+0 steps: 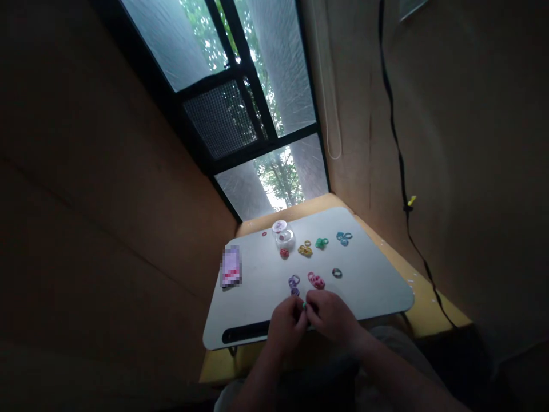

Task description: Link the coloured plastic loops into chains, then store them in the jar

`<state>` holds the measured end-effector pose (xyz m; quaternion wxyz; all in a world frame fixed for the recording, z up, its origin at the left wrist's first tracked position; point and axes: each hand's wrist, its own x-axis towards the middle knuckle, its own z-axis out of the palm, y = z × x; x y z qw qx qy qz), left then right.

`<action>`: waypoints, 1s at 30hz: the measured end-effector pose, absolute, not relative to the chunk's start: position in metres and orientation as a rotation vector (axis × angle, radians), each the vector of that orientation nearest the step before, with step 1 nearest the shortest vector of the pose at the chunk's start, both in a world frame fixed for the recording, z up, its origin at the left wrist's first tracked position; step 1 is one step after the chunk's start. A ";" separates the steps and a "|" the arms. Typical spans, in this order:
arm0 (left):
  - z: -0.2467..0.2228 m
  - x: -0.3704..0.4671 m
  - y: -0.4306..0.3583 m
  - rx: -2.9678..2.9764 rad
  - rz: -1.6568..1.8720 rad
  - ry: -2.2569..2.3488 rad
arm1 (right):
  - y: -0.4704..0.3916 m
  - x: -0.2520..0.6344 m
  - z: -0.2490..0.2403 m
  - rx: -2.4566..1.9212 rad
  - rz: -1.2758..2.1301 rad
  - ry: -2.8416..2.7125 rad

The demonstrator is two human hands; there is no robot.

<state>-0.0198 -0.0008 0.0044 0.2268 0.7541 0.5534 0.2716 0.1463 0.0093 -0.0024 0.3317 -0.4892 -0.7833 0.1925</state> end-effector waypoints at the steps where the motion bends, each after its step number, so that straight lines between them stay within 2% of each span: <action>1: 0.004 -0.020 0.000 2.048 0.766 1.502 | 0.010 0.146 -0.003 -1.274 0.503 -2.055; 15: 0.003 -0.027 0.001 1.956 0.905 1.473 | 0.010 0.141 0.000 -1.321 0.500 -2.098; 30: 0.009 -0.029 -0.003 1.983 0.865 1.427 | 0.008 0.140 -0.001 -1.299 0.487 -2.105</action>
